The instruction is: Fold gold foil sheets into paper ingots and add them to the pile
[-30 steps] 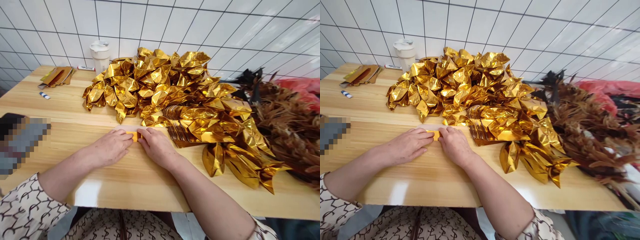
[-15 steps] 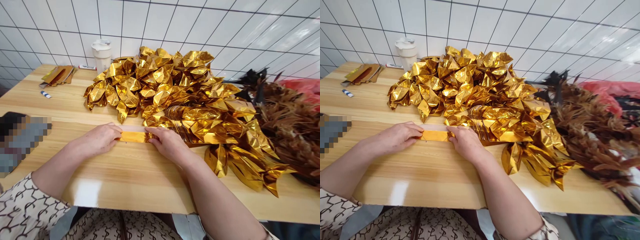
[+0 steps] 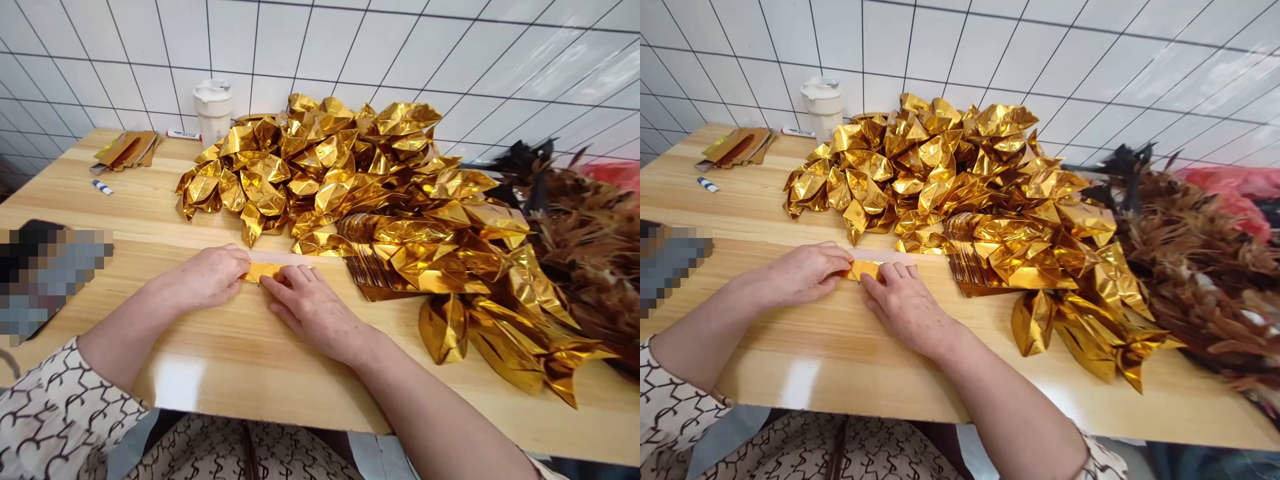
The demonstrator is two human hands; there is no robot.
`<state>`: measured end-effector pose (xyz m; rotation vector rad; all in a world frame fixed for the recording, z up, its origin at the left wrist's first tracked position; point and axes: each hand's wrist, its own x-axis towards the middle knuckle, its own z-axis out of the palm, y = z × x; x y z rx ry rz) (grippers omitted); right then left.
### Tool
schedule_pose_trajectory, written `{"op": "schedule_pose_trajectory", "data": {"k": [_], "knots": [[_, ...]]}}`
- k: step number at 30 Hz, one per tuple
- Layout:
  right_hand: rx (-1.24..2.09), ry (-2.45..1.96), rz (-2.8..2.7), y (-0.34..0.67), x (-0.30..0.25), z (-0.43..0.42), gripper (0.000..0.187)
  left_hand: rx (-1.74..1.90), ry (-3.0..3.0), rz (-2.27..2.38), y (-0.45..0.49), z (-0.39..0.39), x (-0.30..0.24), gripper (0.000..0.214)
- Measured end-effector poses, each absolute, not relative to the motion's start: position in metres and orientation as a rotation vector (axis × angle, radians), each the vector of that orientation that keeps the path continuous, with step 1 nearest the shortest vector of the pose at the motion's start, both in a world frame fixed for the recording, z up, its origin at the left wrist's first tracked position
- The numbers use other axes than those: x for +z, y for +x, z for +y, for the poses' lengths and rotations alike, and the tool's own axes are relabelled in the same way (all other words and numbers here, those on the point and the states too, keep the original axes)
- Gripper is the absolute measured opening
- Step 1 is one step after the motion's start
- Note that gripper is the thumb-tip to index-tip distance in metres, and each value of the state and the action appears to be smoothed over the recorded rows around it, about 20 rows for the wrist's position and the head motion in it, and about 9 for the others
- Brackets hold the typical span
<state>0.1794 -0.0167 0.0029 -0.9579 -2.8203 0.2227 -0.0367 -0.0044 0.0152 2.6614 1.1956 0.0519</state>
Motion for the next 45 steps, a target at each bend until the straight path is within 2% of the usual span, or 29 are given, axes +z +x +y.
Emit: {"op": "schedule_pose_trajectory", "data": {"k": [7,19,29,36,45], "knots": [[0.227,-0.965,-2.826,0.179,0.003,-0.017,0.035,0.081,2.624,1.212,-0.035,-0.005,0.017,0.028],[0.218,-0.959,-2.887,0.179,0.006,-0.018,0.038,0.508,2.373,1.254,-0.043,0.010,-0.003,0.029],[0.187,-0.929,-2.896,0.179,0.008,-0.019,0.033,0.588,2.399,1.370,-0.031,0.012,-0.010,0.024],[0.082,-0.939,-2.912,0.174,0.002,-0.017,0.044,0.583,2.372,1.451,-0.024,0.007,-0.011,0.018],[0.153,-0.951,-2.906,0.175,0.004,-0.019,0.042,0.514,2.249,1.677,-0.030,0.014,-0.005,0.011]]}}
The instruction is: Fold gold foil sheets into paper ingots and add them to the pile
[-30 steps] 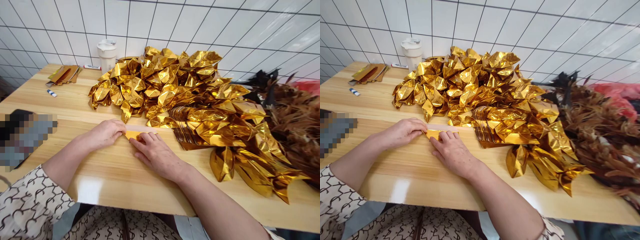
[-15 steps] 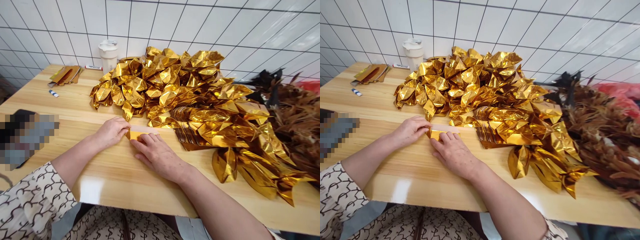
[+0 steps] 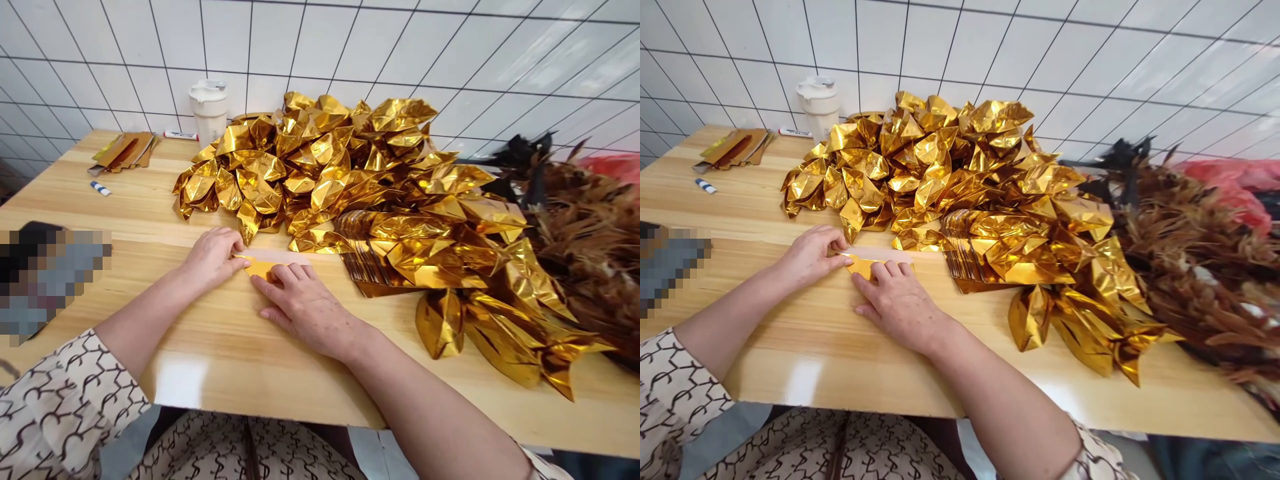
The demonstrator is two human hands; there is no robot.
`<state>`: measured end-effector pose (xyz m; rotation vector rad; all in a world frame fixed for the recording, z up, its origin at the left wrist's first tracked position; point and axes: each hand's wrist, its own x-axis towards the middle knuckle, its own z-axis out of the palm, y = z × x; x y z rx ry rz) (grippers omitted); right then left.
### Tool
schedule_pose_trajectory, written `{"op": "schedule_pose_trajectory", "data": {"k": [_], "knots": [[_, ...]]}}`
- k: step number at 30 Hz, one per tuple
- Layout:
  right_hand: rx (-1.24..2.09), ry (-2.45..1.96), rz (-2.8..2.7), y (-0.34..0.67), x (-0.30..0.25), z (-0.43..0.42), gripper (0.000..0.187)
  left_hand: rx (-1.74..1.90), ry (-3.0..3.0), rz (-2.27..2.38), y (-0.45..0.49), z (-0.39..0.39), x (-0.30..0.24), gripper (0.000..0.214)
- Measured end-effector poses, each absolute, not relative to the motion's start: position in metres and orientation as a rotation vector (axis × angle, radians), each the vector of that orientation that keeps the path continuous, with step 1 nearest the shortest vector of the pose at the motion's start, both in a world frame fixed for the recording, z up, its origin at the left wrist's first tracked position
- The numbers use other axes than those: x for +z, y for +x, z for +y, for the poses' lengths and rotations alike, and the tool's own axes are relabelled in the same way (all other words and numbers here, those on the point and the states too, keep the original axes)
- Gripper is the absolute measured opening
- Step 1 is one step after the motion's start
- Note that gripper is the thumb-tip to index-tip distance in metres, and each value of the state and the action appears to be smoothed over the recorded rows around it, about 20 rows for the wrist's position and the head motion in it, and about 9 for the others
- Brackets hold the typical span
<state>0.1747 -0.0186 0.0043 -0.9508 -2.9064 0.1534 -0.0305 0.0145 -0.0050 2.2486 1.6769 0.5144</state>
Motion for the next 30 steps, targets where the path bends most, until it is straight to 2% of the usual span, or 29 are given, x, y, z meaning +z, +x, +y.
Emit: {"op": "schedule_pose_trajectory", "data": {"k": [21,30], "knots": [[0.089,-1.023,-2.936,0.165,0.002,-0.014,0.052,0.350,2.275,1.821,-0.027,0.011,0.007,0.020],[0.175,-0.984,-2.910,0.170,0.004,-0.016,0.046,0.384,2.260,1.796,-0.031,0.016,0.003,0.027]]}}
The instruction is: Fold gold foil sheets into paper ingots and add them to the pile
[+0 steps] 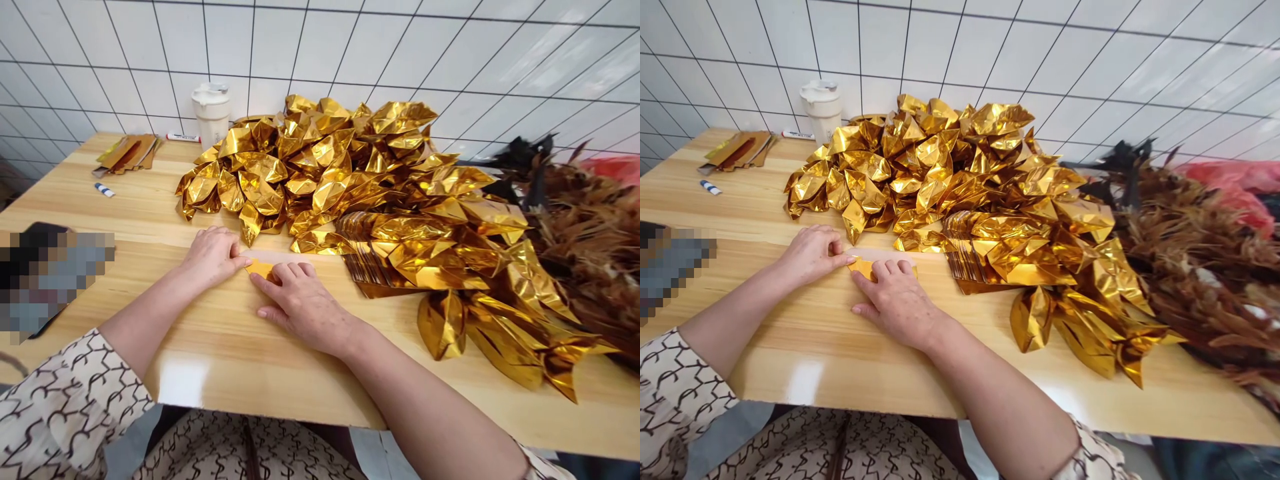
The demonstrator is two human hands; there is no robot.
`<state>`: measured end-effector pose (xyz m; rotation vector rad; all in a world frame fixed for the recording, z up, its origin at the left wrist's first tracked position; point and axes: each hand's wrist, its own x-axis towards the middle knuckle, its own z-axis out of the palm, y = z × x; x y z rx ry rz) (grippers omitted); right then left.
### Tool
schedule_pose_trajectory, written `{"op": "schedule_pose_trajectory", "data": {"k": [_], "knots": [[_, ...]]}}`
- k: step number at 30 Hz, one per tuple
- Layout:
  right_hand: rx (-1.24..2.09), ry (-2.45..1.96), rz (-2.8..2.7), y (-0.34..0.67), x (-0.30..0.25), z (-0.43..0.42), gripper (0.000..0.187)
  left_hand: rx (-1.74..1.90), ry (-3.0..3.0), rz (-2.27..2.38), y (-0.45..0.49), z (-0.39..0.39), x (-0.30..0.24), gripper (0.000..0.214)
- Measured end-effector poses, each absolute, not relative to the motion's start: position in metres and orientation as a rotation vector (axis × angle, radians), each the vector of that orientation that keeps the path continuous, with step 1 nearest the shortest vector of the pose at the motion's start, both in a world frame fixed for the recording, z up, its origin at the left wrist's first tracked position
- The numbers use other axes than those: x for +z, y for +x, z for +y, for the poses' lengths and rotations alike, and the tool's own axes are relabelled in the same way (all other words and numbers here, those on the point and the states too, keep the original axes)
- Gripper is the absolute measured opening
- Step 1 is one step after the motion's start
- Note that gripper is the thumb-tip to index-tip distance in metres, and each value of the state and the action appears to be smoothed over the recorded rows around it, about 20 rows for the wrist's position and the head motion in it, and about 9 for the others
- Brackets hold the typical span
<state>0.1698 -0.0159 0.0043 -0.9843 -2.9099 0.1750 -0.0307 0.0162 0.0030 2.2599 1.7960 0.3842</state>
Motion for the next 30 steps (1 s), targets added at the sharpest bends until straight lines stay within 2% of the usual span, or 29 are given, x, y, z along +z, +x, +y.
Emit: {"op": "schedule_pose_trajectory", "data": {"k": [4,8,12,16,19,30], "knots": [[0.234,-0.990,-2.918,0.172,0.007,-0.017,0.044,0.334,2.222,1.844,-0.031,0.015,0.007,0.020],[0.266,-1.012,-2.923,0.171,0.010,-0.019,0.043,0.358,2.441,1.798,-0.020,0.004,0.007,0.006],[0.315,-1.004,-2.905,0.171,0.012,-0.020,0.040,0.293,2.610,1.525,-0.011,-0.007,0.002,0.021],[0.470,-0.909,-2.849,0.186,0.015,-0.010,0.029,0.332,2.625,1.453,-0.013,-0.008,-0.001,0.024],[0.568,-0.909,-2.734,0.205,0.021,0.002,0.032,0.365,2.688,1.407,-0.016,-0.008,-0.002,0.025],[0.503,-1.203,-2.807,0.220,0.029,0.013,0.031,0.374,2.866,1.305,-0.018,-0.011,-0.007,0.026]]}}
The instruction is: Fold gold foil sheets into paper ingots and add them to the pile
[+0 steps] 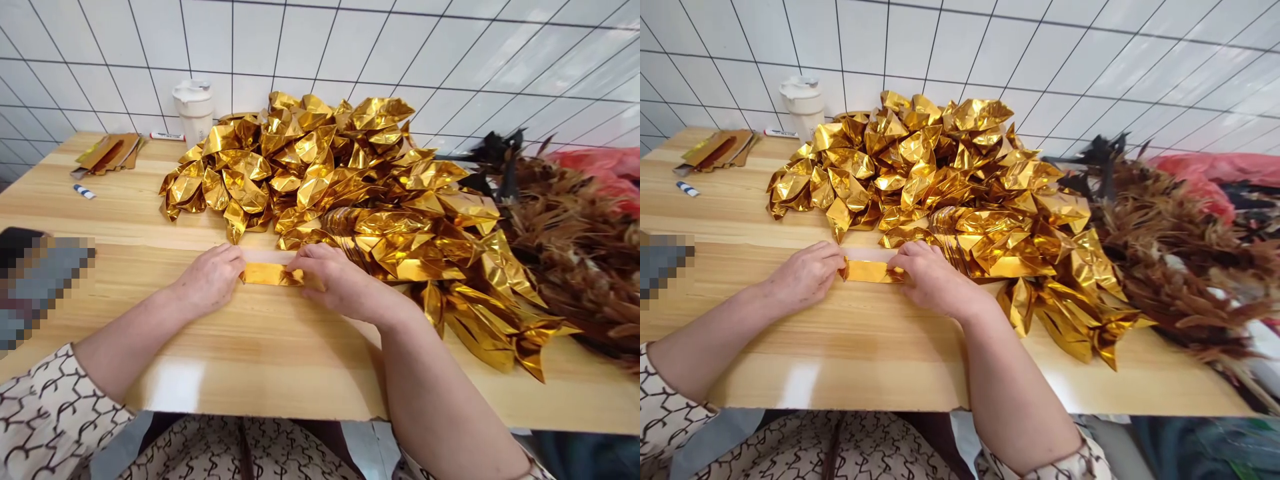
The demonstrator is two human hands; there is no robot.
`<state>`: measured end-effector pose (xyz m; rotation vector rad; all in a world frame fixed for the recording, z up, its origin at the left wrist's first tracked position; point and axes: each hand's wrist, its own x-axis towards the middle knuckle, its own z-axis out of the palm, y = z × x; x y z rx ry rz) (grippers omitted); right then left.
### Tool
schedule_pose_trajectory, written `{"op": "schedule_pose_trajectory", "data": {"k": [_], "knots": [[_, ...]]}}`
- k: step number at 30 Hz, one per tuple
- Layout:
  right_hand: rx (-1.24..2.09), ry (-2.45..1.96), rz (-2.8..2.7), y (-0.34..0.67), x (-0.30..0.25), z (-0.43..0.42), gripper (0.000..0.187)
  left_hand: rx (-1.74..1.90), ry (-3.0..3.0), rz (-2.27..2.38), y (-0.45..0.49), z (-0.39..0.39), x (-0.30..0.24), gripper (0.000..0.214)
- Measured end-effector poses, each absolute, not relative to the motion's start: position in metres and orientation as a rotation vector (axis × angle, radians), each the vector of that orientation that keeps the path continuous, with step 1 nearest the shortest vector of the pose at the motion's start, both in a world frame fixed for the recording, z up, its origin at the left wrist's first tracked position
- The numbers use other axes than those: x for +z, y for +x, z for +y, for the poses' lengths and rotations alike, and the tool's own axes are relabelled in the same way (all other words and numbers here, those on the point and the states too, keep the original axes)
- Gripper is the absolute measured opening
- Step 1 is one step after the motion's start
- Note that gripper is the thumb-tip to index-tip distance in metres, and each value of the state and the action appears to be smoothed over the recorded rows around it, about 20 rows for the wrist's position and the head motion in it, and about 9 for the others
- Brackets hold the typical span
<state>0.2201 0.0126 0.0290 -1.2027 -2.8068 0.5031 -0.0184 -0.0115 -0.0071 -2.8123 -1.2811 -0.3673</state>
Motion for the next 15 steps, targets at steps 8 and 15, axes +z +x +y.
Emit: {"op": "schedule_pose_trajectory", "data": {"k": [8,15], "knots": [[0.536,-1.137,-2.765,0.224,0.022,0.017,0.032,-0.360,-2.897,-1.081,-0.014,-0.015,-0.008,0.027],[0.605,-1.137,-2.623,0.223,0.015,0.022,0.018,-0.335,-2.927,-1.004,-0.012,-0.018,-0.009,0.025]]}}
